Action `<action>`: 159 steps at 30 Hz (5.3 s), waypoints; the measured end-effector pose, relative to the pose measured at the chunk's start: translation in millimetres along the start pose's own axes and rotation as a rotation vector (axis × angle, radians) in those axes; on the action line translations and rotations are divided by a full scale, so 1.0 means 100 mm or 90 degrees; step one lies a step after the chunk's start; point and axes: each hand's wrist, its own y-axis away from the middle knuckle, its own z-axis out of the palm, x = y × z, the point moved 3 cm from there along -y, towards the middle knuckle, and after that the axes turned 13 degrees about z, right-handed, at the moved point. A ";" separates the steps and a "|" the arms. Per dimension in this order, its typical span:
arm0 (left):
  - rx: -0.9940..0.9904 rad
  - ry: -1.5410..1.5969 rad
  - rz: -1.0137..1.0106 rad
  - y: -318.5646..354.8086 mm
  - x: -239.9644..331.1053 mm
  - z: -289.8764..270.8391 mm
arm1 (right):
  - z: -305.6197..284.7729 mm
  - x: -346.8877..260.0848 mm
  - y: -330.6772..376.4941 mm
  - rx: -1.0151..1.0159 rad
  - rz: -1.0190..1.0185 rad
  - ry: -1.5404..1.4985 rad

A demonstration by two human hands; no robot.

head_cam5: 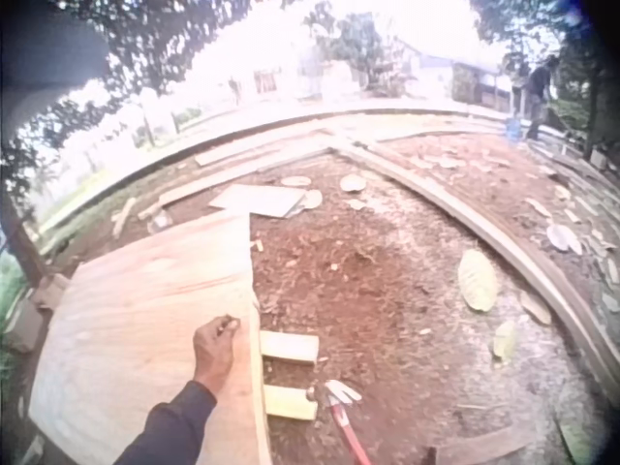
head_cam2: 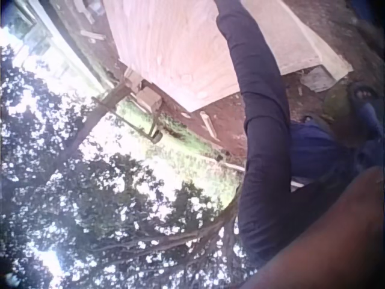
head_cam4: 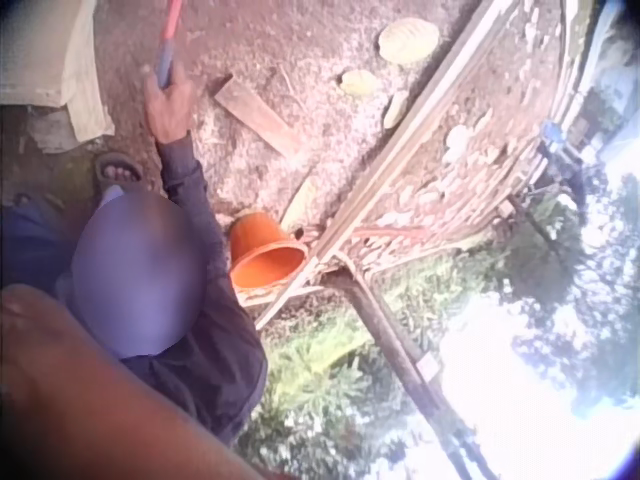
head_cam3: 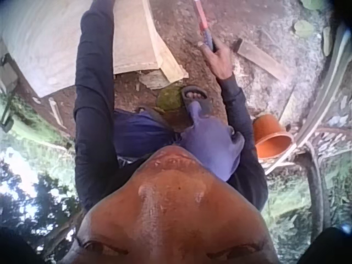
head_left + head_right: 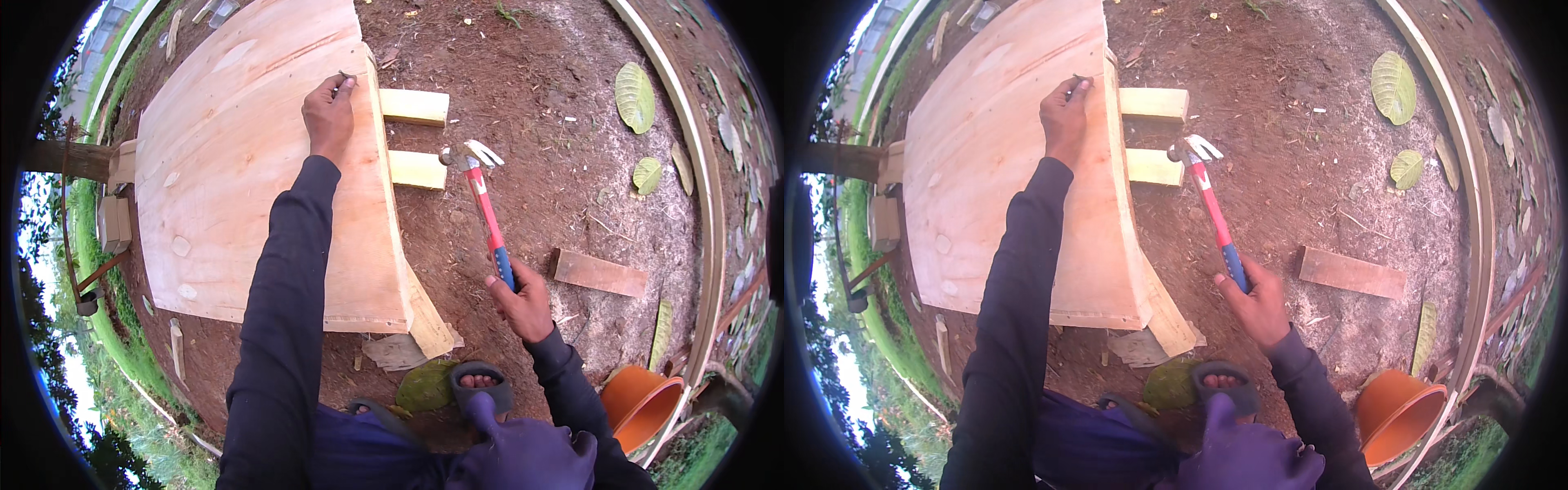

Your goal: The person assembles a wooden structure by positioning planks and hammering nails to secure them. They adjust the pieces and continue fastening components together using a hammer and nails.

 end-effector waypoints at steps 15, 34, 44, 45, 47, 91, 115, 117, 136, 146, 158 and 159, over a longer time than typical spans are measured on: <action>-0.017 -0.011 -0.008 0.05 0.03 -0.01 | 0.36 -1.37 -0.52 0.029 -0.363 0.191; -0.053 -0.066 -0.022 0.09 0.25 -0.07 | 0.54 -2.12 -0.60 0.059 -0.496 0.491; -0.048 -0.093 0.014 0.11 0.18 -0.02 | 0.55 -2.05 -0.66 0.089 -0.419 0.569; -0.051 -0.108 0.019 0.11 0.17 -0.02 | 0.54 -2.06 -0.65 0.093 -0.441 0.542; -0.024 -0.082 0.042 0.10 0.14 -0.02 | 0.56 -2.11 -0.58 0.098 -0.480 0.487; 0.224 0.016 -0.100 0.15 -0.01 -0.21 | 0.72 -2.57 -0.04 0.153 -0.823 0.099; 0.242 0.033 -0.122 0.15 -0.03 -0.19 | 0.84 -2.47 0.00 0.175 -0.782 0.185; 0.251 0.051 -0.111 0.12 -0.03 -0.17 | 0.80 -2.52 0.11 0.155 -0.758 -0.036; 0.308 0.038 -0.086 0.01 -0.22 -0.15 | 0.74 -2.02 -0.45 0.211 -0.405 0.552; 0.254 -0.198 0.165 0.15 -0.37 0.02 | 0.77 -1.59 -0.86 0.188 -0.397 0.619; 0.271 0.158 -0.146 0.07 -0.10 -0.14 | 0.57 -1.44 -0.81 0.220 -0.388 0.586; 0.254 0.173 -0.149 0.12 -0.09 -0.14 | 0.54 -1.30 -0.68 0.220 -0.355 0.528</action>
